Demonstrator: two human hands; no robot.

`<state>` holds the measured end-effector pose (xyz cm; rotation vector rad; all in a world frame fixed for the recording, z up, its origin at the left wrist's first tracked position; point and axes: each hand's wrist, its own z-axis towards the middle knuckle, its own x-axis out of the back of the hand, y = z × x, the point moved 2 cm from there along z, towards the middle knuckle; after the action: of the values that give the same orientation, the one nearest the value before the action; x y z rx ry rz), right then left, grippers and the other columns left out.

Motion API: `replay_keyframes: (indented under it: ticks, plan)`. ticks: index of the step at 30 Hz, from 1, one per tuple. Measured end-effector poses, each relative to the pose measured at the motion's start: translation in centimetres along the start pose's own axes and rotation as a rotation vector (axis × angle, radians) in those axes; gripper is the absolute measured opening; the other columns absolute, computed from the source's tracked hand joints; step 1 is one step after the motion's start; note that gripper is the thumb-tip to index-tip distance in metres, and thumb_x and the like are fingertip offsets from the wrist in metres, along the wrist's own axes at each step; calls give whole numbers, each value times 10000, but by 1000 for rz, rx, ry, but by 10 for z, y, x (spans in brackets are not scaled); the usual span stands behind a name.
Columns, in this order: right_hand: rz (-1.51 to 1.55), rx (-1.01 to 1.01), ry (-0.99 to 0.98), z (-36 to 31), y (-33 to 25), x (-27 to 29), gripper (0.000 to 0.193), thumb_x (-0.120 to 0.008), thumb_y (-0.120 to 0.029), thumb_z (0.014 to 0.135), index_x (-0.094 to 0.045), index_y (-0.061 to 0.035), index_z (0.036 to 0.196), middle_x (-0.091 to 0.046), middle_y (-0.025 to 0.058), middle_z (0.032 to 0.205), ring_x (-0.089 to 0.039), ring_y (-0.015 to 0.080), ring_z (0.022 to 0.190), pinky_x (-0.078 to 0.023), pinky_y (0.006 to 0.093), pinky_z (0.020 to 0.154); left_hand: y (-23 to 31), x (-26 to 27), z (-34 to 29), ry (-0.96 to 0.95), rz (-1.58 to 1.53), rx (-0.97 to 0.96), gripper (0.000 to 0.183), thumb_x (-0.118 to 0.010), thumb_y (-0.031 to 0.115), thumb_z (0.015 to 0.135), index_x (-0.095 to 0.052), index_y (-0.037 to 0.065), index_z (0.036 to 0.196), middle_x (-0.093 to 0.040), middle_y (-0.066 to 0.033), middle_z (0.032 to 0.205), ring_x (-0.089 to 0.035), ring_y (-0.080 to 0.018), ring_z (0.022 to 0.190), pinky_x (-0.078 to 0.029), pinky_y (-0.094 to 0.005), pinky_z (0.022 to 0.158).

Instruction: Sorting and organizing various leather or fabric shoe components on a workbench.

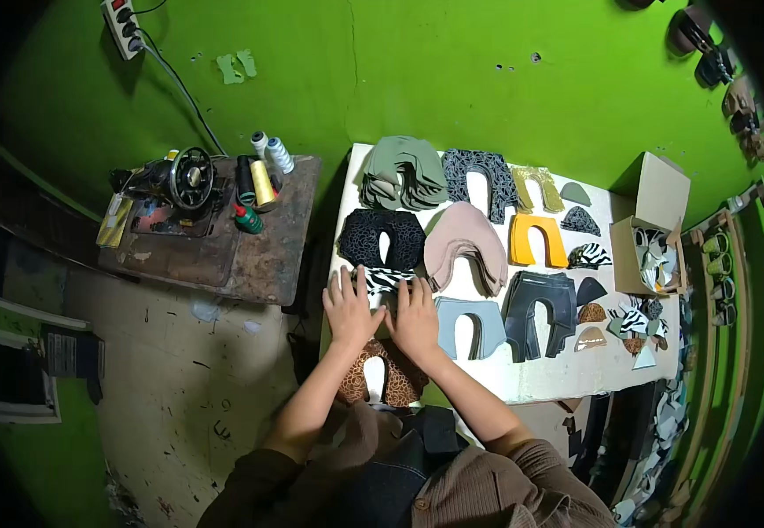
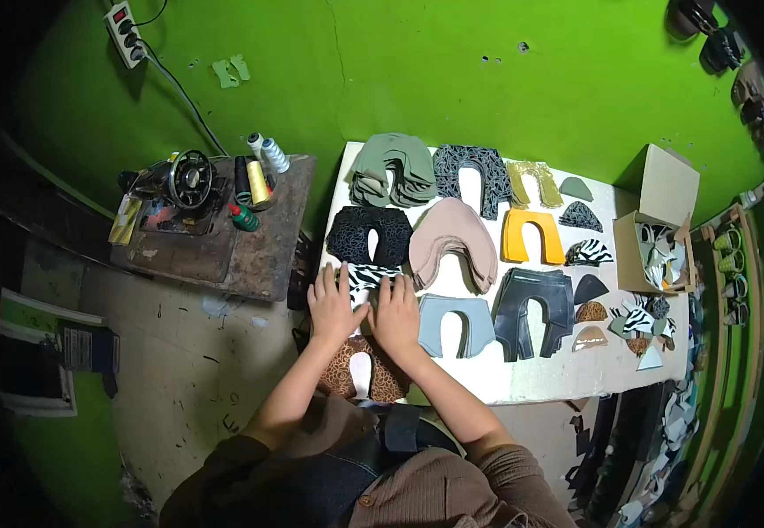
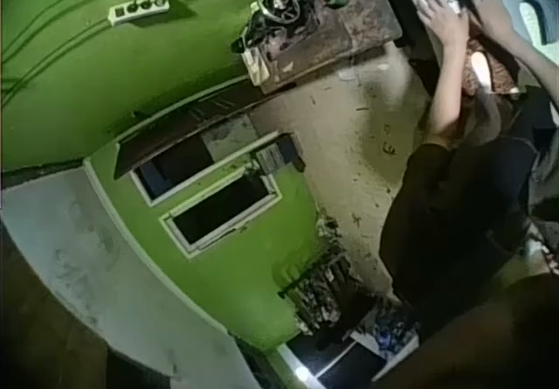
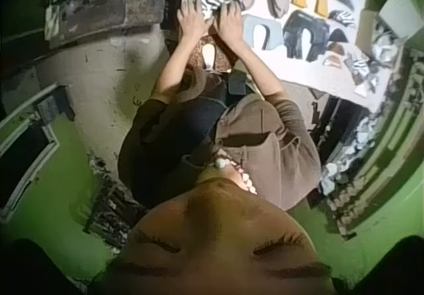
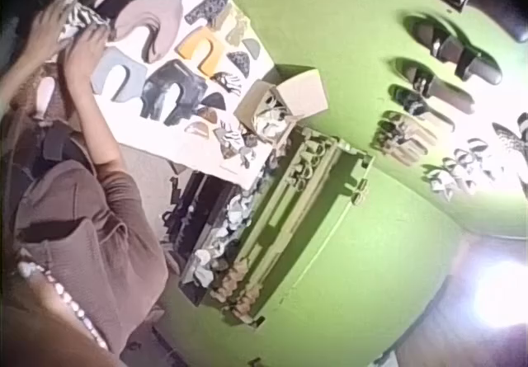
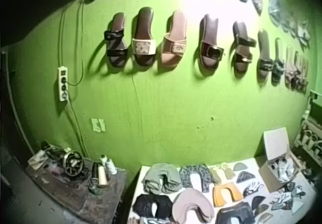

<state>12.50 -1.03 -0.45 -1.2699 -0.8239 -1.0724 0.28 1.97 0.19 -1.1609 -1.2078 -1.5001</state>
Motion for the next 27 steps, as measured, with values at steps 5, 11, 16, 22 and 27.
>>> replay_keyframes:
  ticks: [5, 11, 16, 22, 27]
  plan:
    - [-141, 291, -18, 31, 9, 0, 540, -613, -200, 705, -501, 14, 1189, -538, 159, 1116, -463, 292, 1128, -369, 380, 919, 5, -2, 32, -28, -42, -345, 795, -750, 258, 615, -396, 22, 1287, -444, -144, 1267, -405, -285, 1183, -330, -389, 965]
    - [-205, 373, -112, 52, 15, -11, 386, -628, -204, 676, -568, -54, 1027, -547, 57, 940, -496, 210, 929, -379, 329, 763, 9, -25, 45, -28, 32, -521, 564, -726, 151, 561, -541, 38, 1082, -551, -65, 1061, -490, -217, 1019, -368, -358, 872]
    - [-189, 346, -93, 57, 14, -14, 243, -606, -186, 682, -596, -77, 898, -539, 37, 877, -488, 203, 889, -373, 330, 736, 5, -32, 54, 131, 66, -573, 105, -558, 114, 694, -585, 78, 788, -535, -41, 840, -498, -203, 864, -376, -344, 758]
    - [-162, 367, -29, 61, 15, -19, 164, -605, -136, 656, -599, -84, 811, -533, 55, 868, -486, 229, 868, -379, 341, 725, 5, -30, 58, 119, 79, -623, 68, -538, 119, 712, -588, 90, 748, -537, -39, 810, -498, -201, 841, -371, -339, 747]
    - [-162, 349, -49, 58, 13, -14, 228, -601, -166, 676, -602, -65, 880, -534, 59, 881, -486, 221, 879, -371, 342, 719, 2, -19, 50, 75, 28, -552, 321, -638, 152, 673, -584, 58, 976, -539, -70, 976, -488, -224, 964, -364, -360, 833]
